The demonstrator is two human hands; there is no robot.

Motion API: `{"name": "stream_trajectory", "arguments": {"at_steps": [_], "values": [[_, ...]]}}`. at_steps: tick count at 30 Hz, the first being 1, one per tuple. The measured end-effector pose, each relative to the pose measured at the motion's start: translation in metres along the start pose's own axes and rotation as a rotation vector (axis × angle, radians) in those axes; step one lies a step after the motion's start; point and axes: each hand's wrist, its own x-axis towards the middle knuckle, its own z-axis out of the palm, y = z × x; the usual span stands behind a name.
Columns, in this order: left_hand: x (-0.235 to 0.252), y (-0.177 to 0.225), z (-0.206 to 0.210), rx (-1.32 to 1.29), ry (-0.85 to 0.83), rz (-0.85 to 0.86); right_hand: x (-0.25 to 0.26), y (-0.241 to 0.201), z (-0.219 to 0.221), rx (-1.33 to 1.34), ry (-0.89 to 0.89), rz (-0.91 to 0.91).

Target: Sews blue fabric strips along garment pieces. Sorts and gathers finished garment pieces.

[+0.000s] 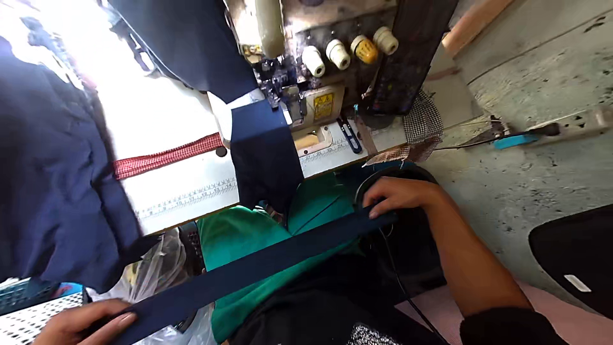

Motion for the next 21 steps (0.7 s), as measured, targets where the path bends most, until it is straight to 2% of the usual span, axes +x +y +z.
{"name": "stream_trajectory", "arguments": {"at_steps": [2,5,6,8,9,10,11,13,15,16,18,21], "values": [[-0.010,0.006,-0.018,-0.061,0.042,-0.054,-0.036,0.002,-0.015,0.010,0.093,0.058],[0.012,0.094,-0.006,-0.053,0.224,-0.216,-0.073,-0.001,-0.023,-0.011,0.255,0.103],[0.017,0.104,-0.007,0.000,0.197,-0.209,-0.079,-0.004,-0.024,-0.054,0.285,0.172],[0.025,0.084,-0.015,0.129,-0.019,-0.042,-0.077,-0.014,-0.018,-0.204,0.274,0.392],[0.036,0.076,-0.006,0.195,-0.108,0.053,-0.066,-0.021,-0.011,-0.255,0.272,0.454],[0.054,0.080,0.014,0.247,-0.178,0.145,-0.049,-0.033,0.000,-0.289,0.302,0.430],[0.074,0.090,0.042,0.281,-0.216,0.237,-0.028,-0.048,0.014,-0.302,0.357,0.329],[0.110,0.103,0.105,0.291,-0.234,0.417,0.024,-0.080,0.048,-0.199,0.425,0.001],[0.140,0.111,0.147,0.233,-0.266,0.546,0.072,-0.109,0.078,-0.056,0.324,-0.274],[0.149,0.114,0.154,0.204,-0.266,0.564,0.089,-0.119,0.088,-0.041,0.243,-0.349],[0.156,0.112,0.142,0.209,-0.198,0.533,0.109,-0.124,0.092,-0.106,0.143,-0.464],[0.131,0.097,0.090,0.316,-0.141,0.450,0.103,-0.110,0.068,-0.163,0.189,-0.530]]}}
